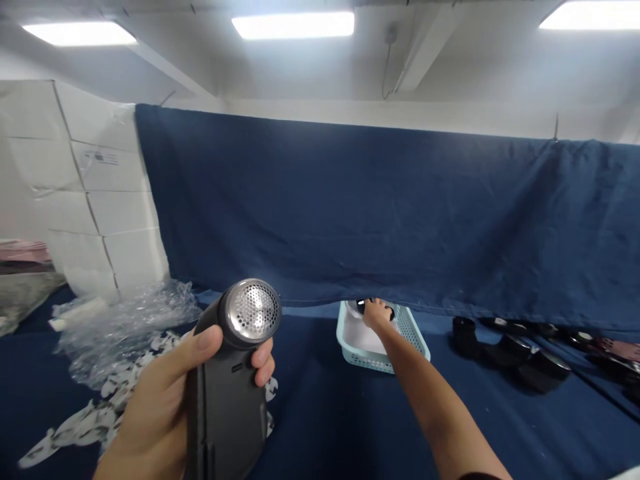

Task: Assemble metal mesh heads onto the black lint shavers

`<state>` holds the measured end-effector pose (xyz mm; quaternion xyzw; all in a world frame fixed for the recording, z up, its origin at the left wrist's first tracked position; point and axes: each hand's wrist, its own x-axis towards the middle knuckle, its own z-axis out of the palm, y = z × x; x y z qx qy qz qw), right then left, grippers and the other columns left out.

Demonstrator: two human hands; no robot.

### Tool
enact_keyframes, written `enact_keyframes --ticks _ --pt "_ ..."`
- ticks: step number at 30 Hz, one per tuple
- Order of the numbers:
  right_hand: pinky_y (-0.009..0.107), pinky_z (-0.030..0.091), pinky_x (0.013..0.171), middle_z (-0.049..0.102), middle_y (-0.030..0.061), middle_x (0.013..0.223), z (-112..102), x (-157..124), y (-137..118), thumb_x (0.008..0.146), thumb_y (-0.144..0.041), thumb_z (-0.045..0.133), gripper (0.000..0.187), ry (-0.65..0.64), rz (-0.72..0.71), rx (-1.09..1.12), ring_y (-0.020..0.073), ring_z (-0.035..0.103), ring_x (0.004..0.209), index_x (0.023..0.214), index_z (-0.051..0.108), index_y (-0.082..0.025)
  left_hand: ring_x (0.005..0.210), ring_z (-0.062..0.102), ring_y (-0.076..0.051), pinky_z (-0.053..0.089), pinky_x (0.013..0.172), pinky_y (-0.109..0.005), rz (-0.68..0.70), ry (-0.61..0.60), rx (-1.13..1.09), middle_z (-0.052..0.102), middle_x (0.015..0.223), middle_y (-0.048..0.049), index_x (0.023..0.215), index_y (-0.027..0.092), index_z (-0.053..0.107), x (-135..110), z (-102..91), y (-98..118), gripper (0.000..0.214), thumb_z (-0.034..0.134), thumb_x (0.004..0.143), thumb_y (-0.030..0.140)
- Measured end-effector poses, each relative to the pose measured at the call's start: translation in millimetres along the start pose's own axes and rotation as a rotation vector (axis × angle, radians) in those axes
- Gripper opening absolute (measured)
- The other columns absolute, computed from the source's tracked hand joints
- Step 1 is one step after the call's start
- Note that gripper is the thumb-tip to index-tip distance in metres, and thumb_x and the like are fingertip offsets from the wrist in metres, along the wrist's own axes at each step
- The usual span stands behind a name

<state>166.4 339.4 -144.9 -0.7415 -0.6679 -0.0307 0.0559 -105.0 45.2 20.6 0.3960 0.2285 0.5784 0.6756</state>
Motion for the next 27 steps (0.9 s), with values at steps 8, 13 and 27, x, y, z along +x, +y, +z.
enact_keyframes --ticks 8,13,27 --pt "0.046 0.052 0.089 0.059 0.0096 0.125 -14.5 -9.8 4.6 0.094 -0.031 0.061 0.032 -0.039 -0.124 0.013 0.0253 0.061 0.107 0.122 0.057 -0.016 0.06 0.063 -0.021 0.052 0.049 -0.028 0.012 0.041 0.026 0.065 0.067 -0.0064 0.11 0.021 0.052 -1.2 6.1 1.9 0.057 0.079 0.064 0.039" --pt "0.043 0.055 0.085 0.062 0.0078 0.117 -34.1 -33.7 8.7 0.094 -0.031 0.061 0.026 -0.108 -0.258 0.114 0.0225 0.064 0.099 0.116 0.06 -0.016 0.06 0.062 -0.021 0.051 0.049 -0.028 0.014 0.036 0.049 0.066 0.069 -0.0067 0.11 0.021 0.051 -3.5 7.9 3.2 0.057 0.079 0.064 0.04" --pt "0.034 0.05 0.085 0.067 0.0003 0.098 -183.4 -208.3 84.9 0.091 -0.041 0.058 0.018 0.104 -0.646 0.576 0.0208 0.062 0.093 0.09 0.061 -0.024 0.06 0.066 -0.021 0.053 0.052 -0.028 -0.019 -0.014 0.089 0.069 0.072 -0.0086 0.104 0.017 0.054 5.2 14.3 -2.9 0.043 0.076 0.073 0.036"
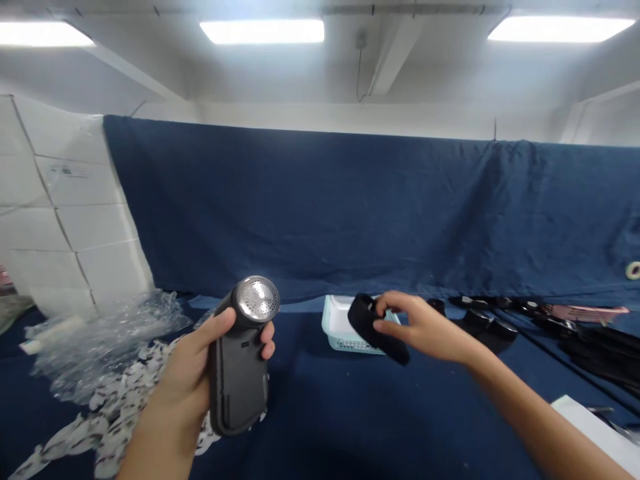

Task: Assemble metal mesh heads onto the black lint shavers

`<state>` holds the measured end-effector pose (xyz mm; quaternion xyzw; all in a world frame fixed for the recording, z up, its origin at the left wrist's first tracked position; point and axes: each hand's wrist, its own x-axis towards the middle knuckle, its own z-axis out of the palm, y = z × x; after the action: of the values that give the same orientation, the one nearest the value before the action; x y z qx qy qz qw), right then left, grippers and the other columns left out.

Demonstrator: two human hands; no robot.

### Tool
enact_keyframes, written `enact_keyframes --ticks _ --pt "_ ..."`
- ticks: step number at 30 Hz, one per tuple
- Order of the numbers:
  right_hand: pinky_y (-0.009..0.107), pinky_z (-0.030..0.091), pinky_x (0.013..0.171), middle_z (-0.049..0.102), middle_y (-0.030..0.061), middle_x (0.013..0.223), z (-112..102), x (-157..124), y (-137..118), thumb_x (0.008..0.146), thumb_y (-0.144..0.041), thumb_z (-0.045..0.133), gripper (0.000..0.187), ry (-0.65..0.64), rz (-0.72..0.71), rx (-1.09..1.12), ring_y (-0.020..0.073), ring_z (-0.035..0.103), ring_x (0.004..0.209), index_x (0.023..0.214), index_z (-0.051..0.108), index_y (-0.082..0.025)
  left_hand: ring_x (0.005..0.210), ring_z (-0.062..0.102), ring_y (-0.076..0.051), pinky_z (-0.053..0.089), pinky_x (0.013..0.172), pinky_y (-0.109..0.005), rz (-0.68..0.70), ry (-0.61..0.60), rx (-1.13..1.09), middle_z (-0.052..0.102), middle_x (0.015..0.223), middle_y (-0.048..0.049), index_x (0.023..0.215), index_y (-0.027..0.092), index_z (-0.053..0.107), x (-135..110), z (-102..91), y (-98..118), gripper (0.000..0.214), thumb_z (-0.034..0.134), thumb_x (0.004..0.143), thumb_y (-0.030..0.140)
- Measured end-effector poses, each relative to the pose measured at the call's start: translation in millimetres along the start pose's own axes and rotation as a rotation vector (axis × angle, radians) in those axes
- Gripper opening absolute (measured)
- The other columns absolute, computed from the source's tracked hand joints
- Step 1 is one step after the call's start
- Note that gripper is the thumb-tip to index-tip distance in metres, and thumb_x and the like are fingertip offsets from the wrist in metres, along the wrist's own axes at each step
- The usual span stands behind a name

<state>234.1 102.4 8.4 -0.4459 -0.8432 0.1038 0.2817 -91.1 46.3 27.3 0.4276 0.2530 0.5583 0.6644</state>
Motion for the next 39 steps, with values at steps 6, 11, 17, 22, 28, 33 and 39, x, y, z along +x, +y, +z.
enact_keyframes --ticks 6,11,17,22,28,33,39 --pt "0.033 0.049 0.078 0.065 0.0031 0.097 79.2 -79.1 -9.6 0.08 -0.022 0.065 0.006 -0.184 0.176 -0.031 0.0212 0.063 0.084 0.086 0.063 -0.024 0.061 0.068 -0.022 0.053 0.053 -0.028 -0.221 -0.108 -0.13 0.071 0.076 -0.0117 0.1 0.011 0.059 31.0 -3.0 -41.6 0.035 0.07 0.08 0.038" --pt "0.04 0.046 0.083 0.066 0.0052 0.101 123.7 -92.7 -0.4 0.08 -0.018 0.06 0.014 -0.184 0.22 -0.078 0.0261 0.063 0.09 0.093 0.063 -0.023 0.059 0.068 -0.021 0.051 0.052 -0.026 -0.347 -0.213 -0.215 0.07 0.072 -0.0118 0.098 0.004 0.065 50.0 -5.4 -80.2 0.048 0.069 0.079 0.047" --pt "0.039 0.047 0.097 0.053 0.0105 0.14 136.9 -105.5 11.8 0.08 -0.02 0.06 0.067 -0.194 0.224 -0.031 0.0261 0.061 0.113 0.141 0.034 -0.022 0.061 0.068 -0.02 0.051 0.054 -0.025 -0.364 -0.232 -0.271 0.072 0.076 -0.012 0.103 0.006 0.067 36.4 -23.5 -99.2 0.069 0.046 0.085 0.07" --pt "0.041 0.043 0.106 0.054 0.0119 0.14 155.4 -121.0 16.3 0.087 -0.031 0.054 0.061 -0.16 0.229 -0.008 0.0265 0.052 0.127 0.145 0.035 -0.02 0.052 0.065 -0.019 0.046 0.046 -0.024 -0.366 -0.288 -0.284 0.066 0.064 -0.0076 0.105 0.006 0.066 3.6 -57.3 -117.5 0.08 0.039 0.082 0.078" --pt "0.041 0.045 0.107 0.053 0.0094 0.142 183.2 -132.4 19.2 0.092 -0.039 0.052 0.059 -0.064 0.128 -0.052 0.0252 0.052 0.128 0.146 0.034 -0.025 0.049 0.057 -0.014 0.041 0.036 -0.021 -0.138 -0.509 -0.398 0.062 0.076 -0.0066 0.116 0.013 0.059 -21.4 -71.4 -136.9 0.076 0.033 0.085 0.076" --pt "0.045 0.052 0.1 0.056 0.0137 0.138 198.3 -139.9 23.7 0.094 -0.038 0.05 0.06 0.024 0.006 -0.179 0.0282 0.058 0.122 0.148 0.03 -0.021 0.052 0.057 -0.012 0.044 0.035 -0.02 -0.024 -0.59 -0.48 0.062 0.096 -0.0096 0.118 0.02 0.055 -29.7 -61.3 -131.4 0.059 0.046 0.086 0.068" --pt "0.042 0.059 0.091 0.061 0.012 0.133 198.5 -140.5 22.7 0.092 -0.035 0.054 0.068 0.116 -0.09 -0.271 0.0275 0.064 0.114 0.15 0.021 -0.025 0.056 0.058 -0.014 0.045 0.043 -0.023 -0.024 -0.5 -0.438 0.063 0.094 -0.0093 0.12 0.021 0.057 -43.4 -65.6 -126.3 0.068 0.056 0.077 0.073"
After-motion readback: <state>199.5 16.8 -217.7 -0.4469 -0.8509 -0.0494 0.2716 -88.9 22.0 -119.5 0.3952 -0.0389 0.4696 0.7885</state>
